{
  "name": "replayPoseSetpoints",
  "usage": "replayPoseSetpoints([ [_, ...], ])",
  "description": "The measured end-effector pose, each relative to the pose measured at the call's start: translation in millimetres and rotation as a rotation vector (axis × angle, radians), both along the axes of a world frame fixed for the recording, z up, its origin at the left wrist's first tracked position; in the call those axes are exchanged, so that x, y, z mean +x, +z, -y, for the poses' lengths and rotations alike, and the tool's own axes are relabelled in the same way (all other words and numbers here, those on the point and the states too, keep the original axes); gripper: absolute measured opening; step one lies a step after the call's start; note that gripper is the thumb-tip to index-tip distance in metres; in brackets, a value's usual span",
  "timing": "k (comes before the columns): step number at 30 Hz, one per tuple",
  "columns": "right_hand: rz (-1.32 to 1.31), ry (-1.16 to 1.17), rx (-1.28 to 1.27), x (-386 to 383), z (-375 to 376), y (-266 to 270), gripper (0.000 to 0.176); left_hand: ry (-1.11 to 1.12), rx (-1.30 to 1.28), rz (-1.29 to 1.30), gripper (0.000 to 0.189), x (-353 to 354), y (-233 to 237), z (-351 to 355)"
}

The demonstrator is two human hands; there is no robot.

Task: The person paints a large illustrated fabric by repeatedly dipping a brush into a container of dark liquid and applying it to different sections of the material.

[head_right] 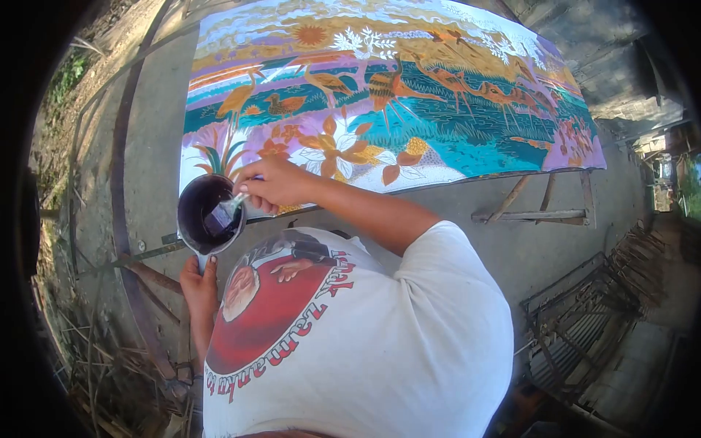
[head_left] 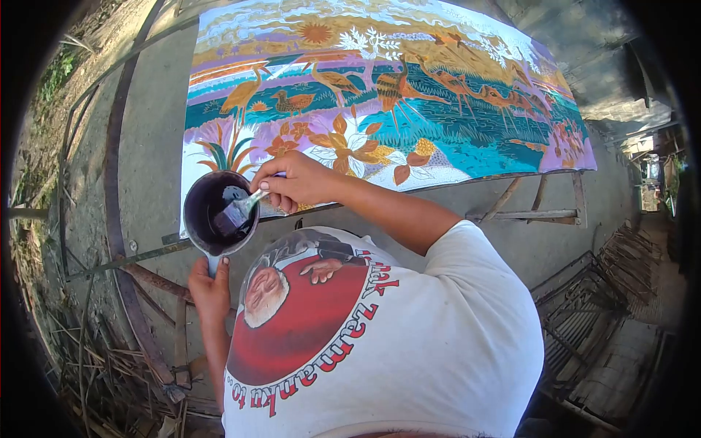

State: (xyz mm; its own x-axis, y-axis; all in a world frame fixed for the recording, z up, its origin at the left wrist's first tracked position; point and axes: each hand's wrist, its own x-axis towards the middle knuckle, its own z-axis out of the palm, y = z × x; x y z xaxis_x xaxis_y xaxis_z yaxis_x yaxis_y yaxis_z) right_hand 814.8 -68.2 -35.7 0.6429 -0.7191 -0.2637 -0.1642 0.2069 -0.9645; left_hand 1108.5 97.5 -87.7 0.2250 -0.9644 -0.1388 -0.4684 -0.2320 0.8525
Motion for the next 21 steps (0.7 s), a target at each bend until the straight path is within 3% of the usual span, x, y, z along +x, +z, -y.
replayPoseSetpoints([
  [4,0.326,-0.281,0.13,-51,11,-28,0.029,0.064,-0.001,-0.039,0.029,6,15,-12],
  [11,-0.047,-0.693,0.092,-65,92,-140,0.029,0.168,-0.009,0.003,0.026,30,21,-39],
  [15,0.056,-0.757,0.093,-10,121,-145,0.027,0.251,0.039,-0.078,0.023,36,17,-49],
  [21,-0.043,-0.819,0.0,-37,142,-139,0.026,0.318,-0.006,-0.071,0.021,34,14,-64],
])
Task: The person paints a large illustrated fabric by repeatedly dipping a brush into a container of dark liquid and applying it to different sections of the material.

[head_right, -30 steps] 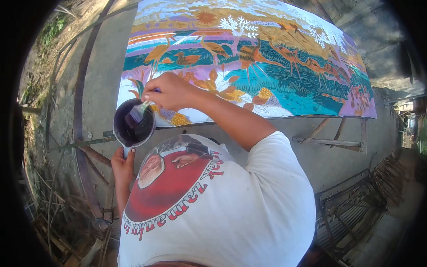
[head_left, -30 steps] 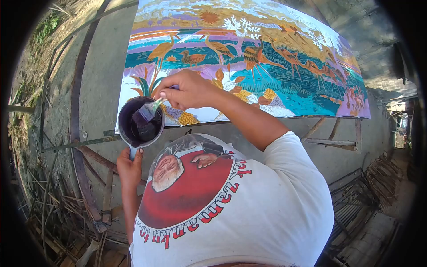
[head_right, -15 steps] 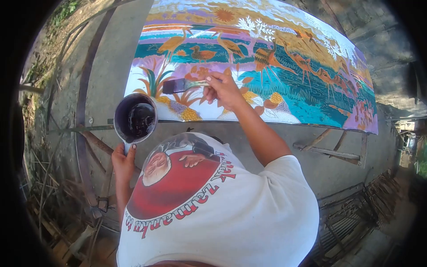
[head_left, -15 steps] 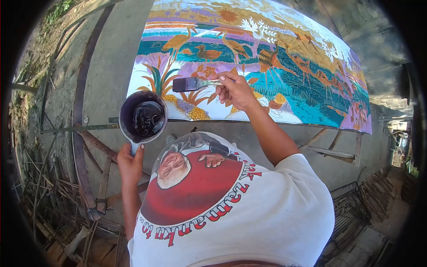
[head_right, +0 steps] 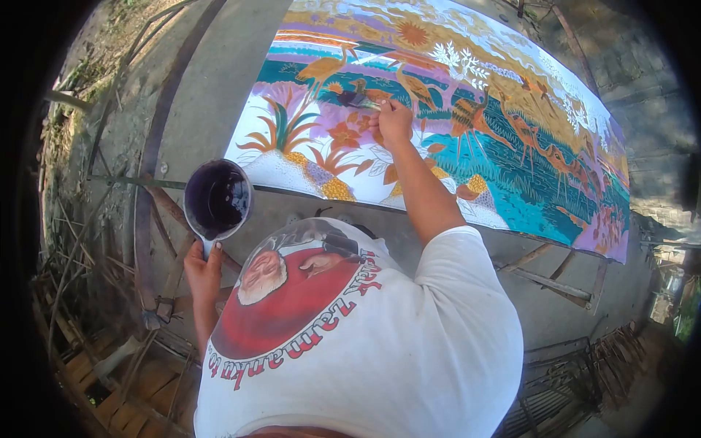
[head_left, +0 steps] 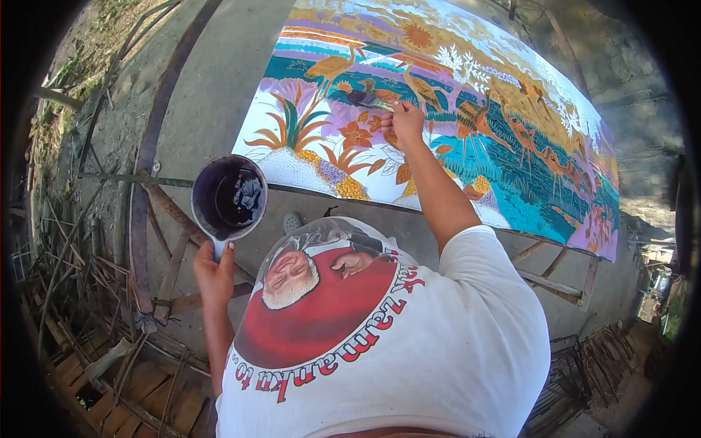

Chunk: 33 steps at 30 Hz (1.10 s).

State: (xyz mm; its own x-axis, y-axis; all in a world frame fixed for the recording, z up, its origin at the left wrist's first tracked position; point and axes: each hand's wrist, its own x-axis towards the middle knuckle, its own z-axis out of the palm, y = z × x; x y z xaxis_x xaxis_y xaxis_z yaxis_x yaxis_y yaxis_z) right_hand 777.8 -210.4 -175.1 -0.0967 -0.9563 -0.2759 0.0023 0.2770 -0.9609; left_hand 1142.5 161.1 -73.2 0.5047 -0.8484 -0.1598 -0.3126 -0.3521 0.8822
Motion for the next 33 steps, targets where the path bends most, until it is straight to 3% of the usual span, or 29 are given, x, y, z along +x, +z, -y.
replayPoseSetpoints([
  [3,0.05,0.02,0.031,11,7,-7,0.027,0.024,-0.002,-0.034,0.021,-1,-8,-5],
  [6,-0.033,0.242,0.062,41,14,-2,0.027,-0.017,-0.007,0.022,0.021,2,-10,-4],
  [9,-0.031,0.291,0.07,40,22,3,0.027,0.002,0.027,-0.024,0.023,-3,0,1],
  [13,-0.015,0.071,-0.03,35,39,-5,0.027,0.001,-0.003,-0.038,0.022,-6,4,1],
  [17,-0.034,0.282,0.053,41,28,9,0.029,-0.033,0.051,-0.026,0.02,-5,8,4],
  [19,-0.086,0.576,0.228,26,8,26,0.029,-0.046,0.024,-0.019,0.02,-7,9,4],
  [22,-0.16,0.617,0.301,-32,1,36,0.029,-0.052,0.003,-0.015,0.019,-8,11,-1],
  [24,-0.116,0.442,0.255,-68,1,31,0.031,-0.048,0.01,-0.016,0.018,-6,8,-7],
  [28,-0.008,0.234,0.129,-41,1,8,0.031,-0.073,0.036,-0.05,0.018,-8,12,-11],
  [31,0.043,0.318,0.141,17,-19,4,0.031,-0.092,0.066,-0.015,0.02,-8,13,-13],
  [33,-0.204,0.623,0.117,32,-36,39,0.026,-0.116,0.079,0.026,0.022,-8,16,-13],
])
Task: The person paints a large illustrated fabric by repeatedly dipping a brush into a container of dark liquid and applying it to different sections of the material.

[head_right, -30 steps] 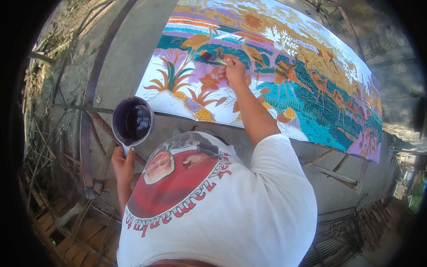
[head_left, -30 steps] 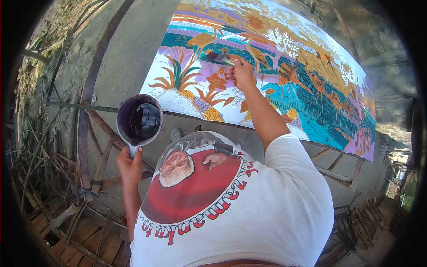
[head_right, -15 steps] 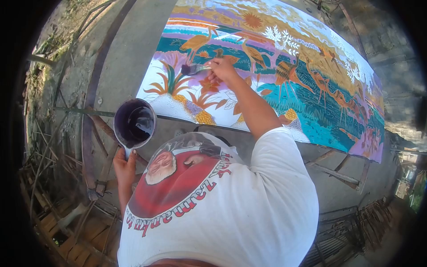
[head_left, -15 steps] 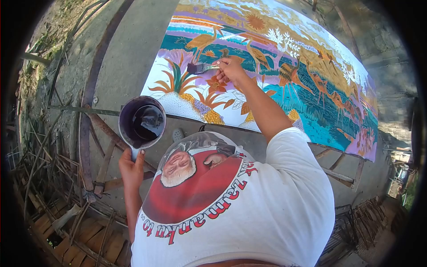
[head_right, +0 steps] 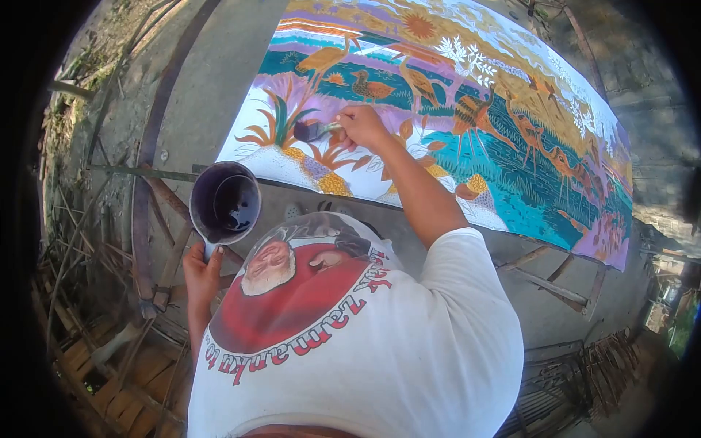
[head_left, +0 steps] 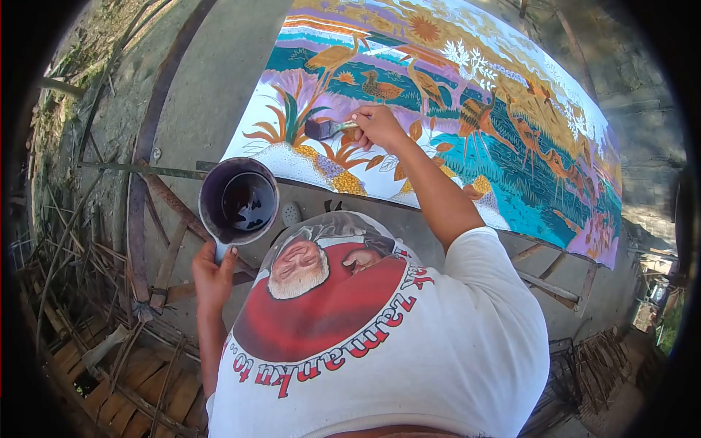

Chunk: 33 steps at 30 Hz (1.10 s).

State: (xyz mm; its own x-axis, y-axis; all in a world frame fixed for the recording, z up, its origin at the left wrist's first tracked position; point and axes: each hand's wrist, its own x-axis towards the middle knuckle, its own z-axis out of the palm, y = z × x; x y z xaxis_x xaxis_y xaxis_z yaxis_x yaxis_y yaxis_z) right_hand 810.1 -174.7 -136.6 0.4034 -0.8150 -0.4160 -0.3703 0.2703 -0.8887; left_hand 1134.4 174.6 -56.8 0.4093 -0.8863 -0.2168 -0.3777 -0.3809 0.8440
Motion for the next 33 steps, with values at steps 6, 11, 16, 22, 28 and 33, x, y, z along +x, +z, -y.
replayPoseSetpoints([
  [6,0.13,0.188,-0.252,7,-32,116,0.024,0.033,-0.035,-0.05,0.028,-23,0,-2],
  [11,0.242,0.632,-0.519,63,-84,152,0.017,-0.004,-0.049,0.051,0.034,-35,-4,3],
  [16,-0.024,0.807,-0.722,78,-105,104,0.019,0.03,-0.083,0.037,0.036,-51,-2,7],
  [22,0.321,0.377,0.063,18,-80,93,0.024,0.125,-0.081,0.048,0.032,-50,-8,-11],
  [28,0.42,0.039,0.209,18,-25,13,0.028,0.199,-0.036,0.045,0.028,-41,-8,-32],
  [33,0.29,-0.273,0.093,36,22,-34,0.027,0.268,-0.032,0.042,0.029,-35,-10,-44],
])
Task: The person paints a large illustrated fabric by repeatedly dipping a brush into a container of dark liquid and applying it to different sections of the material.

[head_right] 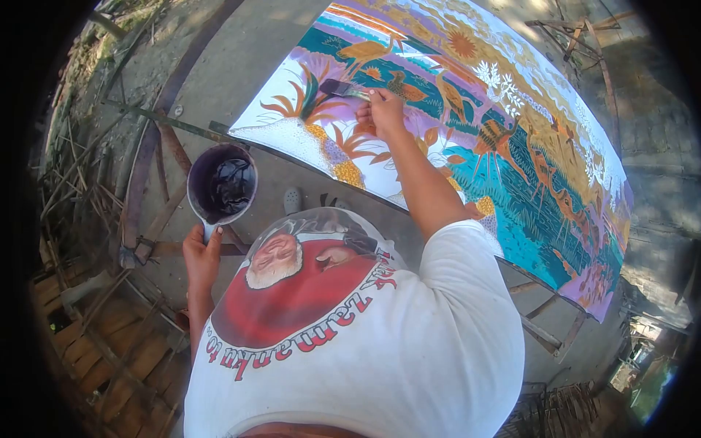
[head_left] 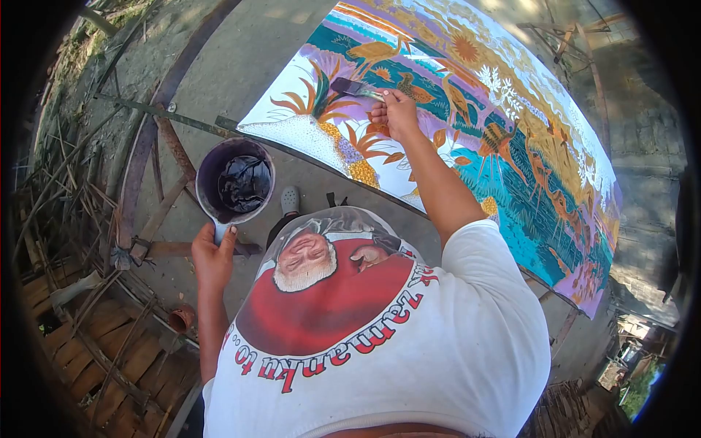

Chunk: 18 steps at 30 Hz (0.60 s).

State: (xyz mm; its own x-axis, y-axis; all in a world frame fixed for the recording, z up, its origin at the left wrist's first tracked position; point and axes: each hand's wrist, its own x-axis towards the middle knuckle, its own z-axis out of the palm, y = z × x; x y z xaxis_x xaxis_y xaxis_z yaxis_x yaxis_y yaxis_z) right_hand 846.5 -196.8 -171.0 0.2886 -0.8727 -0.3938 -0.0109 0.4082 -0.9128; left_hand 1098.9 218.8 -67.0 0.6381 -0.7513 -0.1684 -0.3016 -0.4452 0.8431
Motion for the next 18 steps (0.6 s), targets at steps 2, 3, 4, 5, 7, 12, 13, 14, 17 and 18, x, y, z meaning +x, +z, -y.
replayPoseSetpoints([
  [2,-0.036,0.149,-0.003,17,-8,-5,0.027,0.042,0.013,-0.069,0.031,5,-13,-7],
  [3,-0.072,0.295,-0.01,27,-17,-1,0.027,0.046,0.017,-0.069,0.031,4,-15,-10],
  [4,-0.039,0.426,0.042,34,-27,13,0.027,0.044,0.038,-0.043,0.032,3,-17,-11],
  [5,-0.038,0.435,0.043,37,-25,16,0.027,0.044,0.057,-0.015,0.033,3,-18,-12],
  [7,-0.035,0.518,0.018,40,-21,17,0.027,0.062,0.058,-0.033,0.034,-2,-20,-12],
  [12,-0.068,0.03,-0.131,44,24,1,0.027,0.106,0.073,-0.079,0.033,-12,-18,-15],
  [13,-0.064,0.031,-0.135,49,23,0,0.027,0.095,0.081,-0.068,0.031,-12,-20,-15],
  [14,-0.08,0.174,-0.102,57,17,-3,0.027,0.083,0.089,-0.055,0.03,-11,-22,-14],
  [17,-0.025,0.474,-0.001,61,-6,6,0.027,0.087,0.095,-0.1,0.03,-13,-23,-9],
  [18,-0.047,0.52,-0.005,57,-10,17,0.027,0.084,0.093,-0.095,0.03,-14,-23,-8],
])
